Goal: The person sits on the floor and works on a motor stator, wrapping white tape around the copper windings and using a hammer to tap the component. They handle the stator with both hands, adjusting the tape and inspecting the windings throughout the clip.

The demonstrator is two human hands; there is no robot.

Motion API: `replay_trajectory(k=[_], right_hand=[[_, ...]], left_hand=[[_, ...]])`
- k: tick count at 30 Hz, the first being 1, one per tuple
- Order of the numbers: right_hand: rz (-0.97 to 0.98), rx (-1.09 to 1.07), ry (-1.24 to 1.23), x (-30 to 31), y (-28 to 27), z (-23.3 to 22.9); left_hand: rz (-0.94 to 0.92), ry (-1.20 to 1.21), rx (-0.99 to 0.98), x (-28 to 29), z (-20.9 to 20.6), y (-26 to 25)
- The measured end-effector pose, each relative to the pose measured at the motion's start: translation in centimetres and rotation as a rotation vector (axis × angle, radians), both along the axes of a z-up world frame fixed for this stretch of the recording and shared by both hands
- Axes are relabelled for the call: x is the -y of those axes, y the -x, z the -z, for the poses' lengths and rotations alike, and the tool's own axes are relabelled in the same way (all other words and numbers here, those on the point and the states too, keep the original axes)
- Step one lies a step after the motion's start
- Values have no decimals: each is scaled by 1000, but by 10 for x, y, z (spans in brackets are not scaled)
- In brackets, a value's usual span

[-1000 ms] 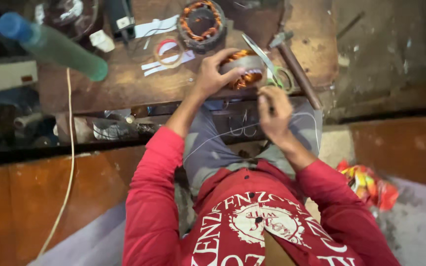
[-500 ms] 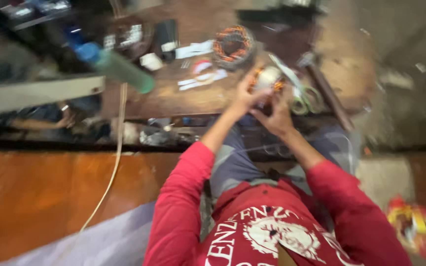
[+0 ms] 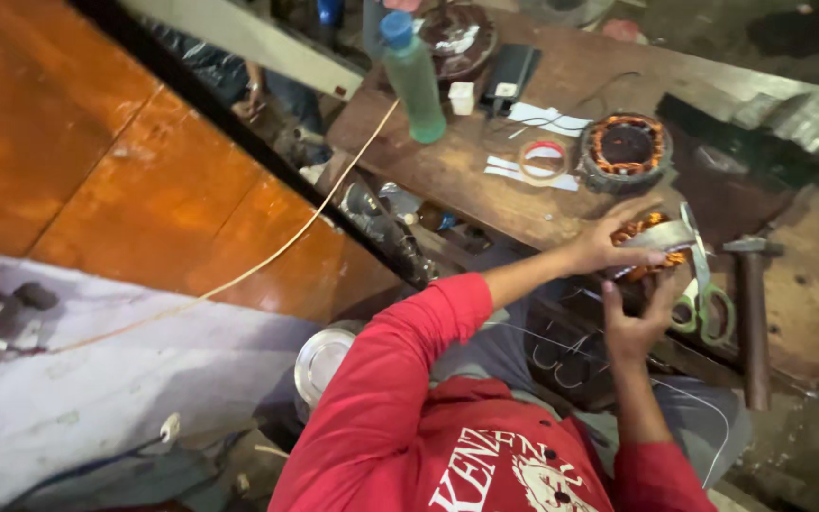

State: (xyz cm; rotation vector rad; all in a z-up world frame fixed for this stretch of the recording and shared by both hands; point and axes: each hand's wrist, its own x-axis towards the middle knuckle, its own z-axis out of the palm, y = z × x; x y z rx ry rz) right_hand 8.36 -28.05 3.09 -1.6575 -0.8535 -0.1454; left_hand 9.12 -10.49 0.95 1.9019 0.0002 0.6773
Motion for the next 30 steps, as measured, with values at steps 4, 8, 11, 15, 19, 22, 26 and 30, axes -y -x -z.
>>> replay_trajectory(k=[4, 8, 11, 15, 19, 22, 26, 30], right_hand=[[-141, -262, -74, 0, -7, 14], [-224, -299, -1, -11, -24, 26], [-301, -420, -138, -26, -36, 29], [-240, -347, -19, -7, -24, 28], [-76, -204, -58, -12, -17, 15], [-98, -128, -67, -9, -9, 19], [-292, -417, -238, -20, -19, 37], [-201, -260, 49, -28, -36, 53]], left_hand=[[253, 458, -184, 0, 4, 0], [290, 468, -128, 2, -6, 2], [308, 512, -134, -5, -15, 6], [279, 447, -244, 3, -18, 15], [271, 392, -160, -8, -25, 7], [282, 433, -125, 2, -14, 10], [234, 359, -113, 4, -11, 5], [234, 327, -140, -4, -11, 8]])
